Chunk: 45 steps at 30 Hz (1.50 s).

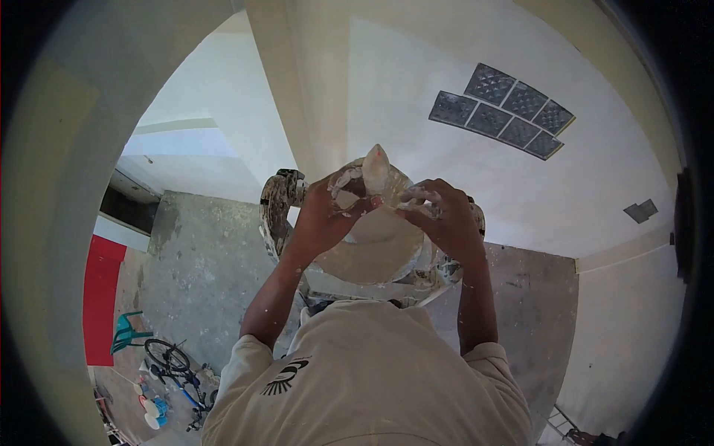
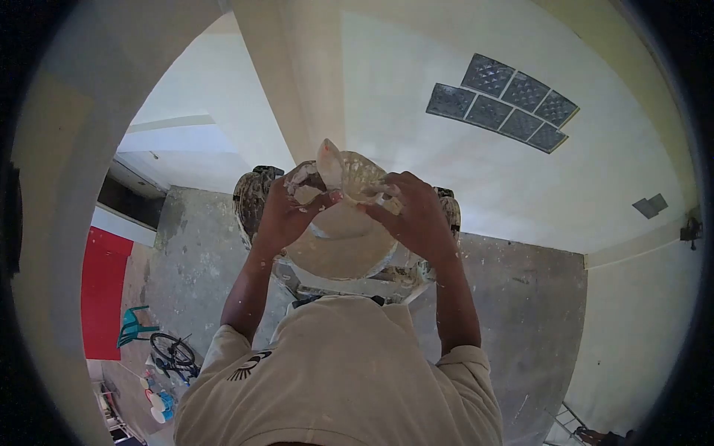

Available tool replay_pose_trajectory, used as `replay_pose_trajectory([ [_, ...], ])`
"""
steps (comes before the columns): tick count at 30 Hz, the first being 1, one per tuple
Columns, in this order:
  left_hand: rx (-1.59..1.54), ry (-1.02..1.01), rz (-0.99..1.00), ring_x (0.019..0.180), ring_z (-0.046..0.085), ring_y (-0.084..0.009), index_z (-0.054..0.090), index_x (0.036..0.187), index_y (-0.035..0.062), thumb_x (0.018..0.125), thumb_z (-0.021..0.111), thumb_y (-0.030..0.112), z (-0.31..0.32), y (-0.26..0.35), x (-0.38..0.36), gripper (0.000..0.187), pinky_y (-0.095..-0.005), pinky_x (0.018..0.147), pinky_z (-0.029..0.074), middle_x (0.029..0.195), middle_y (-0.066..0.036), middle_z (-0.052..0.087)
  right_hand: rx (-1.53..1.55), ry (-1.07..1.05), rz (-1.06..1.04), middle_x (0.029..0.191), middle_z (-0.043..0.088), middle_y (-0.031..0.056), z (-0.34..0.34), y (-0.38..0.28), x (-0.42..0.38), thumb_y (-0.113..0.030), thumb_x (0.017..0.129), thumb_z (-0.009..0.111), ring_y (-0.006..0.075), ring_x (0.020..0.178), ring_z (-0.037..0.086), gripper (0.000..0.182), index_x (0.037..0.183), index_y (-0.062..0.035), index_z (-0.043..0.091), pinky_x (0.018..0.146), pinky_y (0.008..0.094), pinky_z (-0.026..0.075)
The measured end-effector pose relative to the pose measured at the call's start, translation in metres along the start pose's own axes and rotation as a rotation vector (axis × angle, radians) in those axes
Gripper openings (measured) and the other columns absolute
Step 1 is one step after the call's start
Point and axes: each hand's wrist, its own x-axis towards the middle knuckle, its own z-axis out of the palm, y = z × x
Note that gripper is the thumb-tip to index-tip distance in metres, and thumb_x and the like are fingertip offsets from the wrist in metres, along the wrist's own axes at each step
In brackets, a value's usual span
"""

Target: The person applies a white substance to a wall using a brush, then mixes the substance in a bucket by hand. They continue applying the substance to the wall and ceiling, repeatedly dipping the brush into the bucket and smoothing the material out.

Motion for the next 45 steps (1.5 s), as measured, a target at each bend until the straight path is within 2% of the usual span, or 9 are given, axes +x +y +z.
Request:
replay_pose_trajectory([
  [7,0.18,0.032,0.045,0.075,0.064,-0.021,0.055,0.098,-0.001,0.07,0.071,0.018,0.0,0.004,0.003,0.037,-0.0297,0.067,0.05,0.083,-0.012,0.064,-0.269,0.167,-0.215,0.087,0.059,0.0121,0.031,-0.013,-0.003,-0.025,0.063,0.074,0.0263,0.084,0.055,0.037,0.087,-0.0004,0.06,0.075,0.0371,0.042],
  [13,0.227,0.048,0.001,0.074,0.065,-0.0229,0.053,0.1,-0.001,0.069,0.072,0.023,0.005,0.016,0.001,0.043,-0.0304,0.063,0.051,0.082,-0.014,0.063,-0.423,0.295,-0.086,0.089,0.061,0.0097,0.056,-0.019,-0.003,-0.024,0.061,0.072,0.0242,0.091,0.053,0.033,0.083,-0.0018,0.061,0.077,0.0387,0.038],
  [18,0.204,0.059,-0.041,0.071,0.064,-0.0235,0.054,0.1,0.0006,0.067,0.073,0.029,0.005,0.019,0.001,0.047,-0.0318,0.065,0.05,0.08,-0.013,0.063,-0.291,0.194,-0.173,0.084,0.062,0.0079,0.044,-0.011,0.002,-0.02,0.06,0.072,0.0249,0.09,0.054,0.029,0.081,-0.0031,0.061,0.075,0.0383,0.037],
  [20,0.299,0.009,0.154,0.071,0.062,-0.0249,0.054,0.1,0.0026,0.065,0.073,0.035,0.0,0.021,0.004,0.051,-0.0324,0.069,0.048,0.076,-0.01,0.062,-0.206,0.117,-0.181,0.083,0.062,0.0075,0.035,-0.009,0.002,-0.019,0.06,0.072,0.0254,0.09,0.053,0.029,0.082,-0.0034,0.061,0.076,0.0384,0.037],
  [24,0.58,0.028,0.227,0.077,0.061,-0.0251,0.057,0.103,0.0056,0.061,0.076,0.037,0.004,0.01,0.004,0.055,-0.0334,0.068,0.049,0.078,-0.008,0.063,-0.171,0.021,-0.263,0.091,0.06,0.0076,0.027,0.0,0.004,-0.015,0.061,0.07,0.0262,0.088,0.052,0.026,0.084,-0.0062,0.062,0.079,0.0378,0.038],
  [29,0.694,0.056,0.267,0.07,0.061,-0.0257,0.058,0.091,0.0049,0.065,0.065,0.053,0.012,0.021,0.004,0.055,-0.0349,0.072,0.047,0.075,-0.009,0.061,-0.211,0.029,-0.232,0.089,0.059,0.0049,0.025,-0.009,0.003,-0.012,0.06,0.071,0.0243,0.084,0.052,0.026,0.084,-0.0085,0.062,0.076,0.0363,0.04],
  [32,0.826,-0.021,0.174,0.079,0.06,-0.027,0.057,0.102,0.0034,0.06,0.069,0.047,0.014,0.017,0.005,0.062,-0.0352,0.069,0.049,0.081,-0.01,0.063,-0.266,0.066,-0.209,0.086,0.059,0.0048,0.03,-0.008,0.0,-0.013,0.061,0.072,0.0236,0.082,0.053,0.026,0.085,-0.0085,0.062,0.074,0.0365,0.042],
  [37,0.876,-0.022,0.205,0.081,0.061,-0.0274,0.057,0.101,0.0041,0.066,0.066,0.04,0.014,0.007,0.002,0.051,-0.0359,0.07,0.049,0.086,-0.011,0.062,-0.319,0.063,-0.148,0.086,0.056,0.0066,0.036,-0.006,0.0,-0.025,0.068,0.069,0.0244,0.082,0.053,0.025,0.087,-0.0101,0.063,0.073,0.0367,0.041],
  [45,0.818,-0.043,0.267,0.088,0.061,-0.0225,0.059,0.099,0.0126,0.067,0.064,0.04,0.011,0.01,-0.002,0.043,-0.0346,0.078,0.048,0.09,-0.006,0.064,-0.26,0.069,-0.197,0.08,0.058,0.0065,0.034,-0.009,0.0,-0.018,0.063,0.071,0.0247,0.079,0.054,0.024,0.083,-0.0084,0.062,0.07,0.0356,0.043],
])
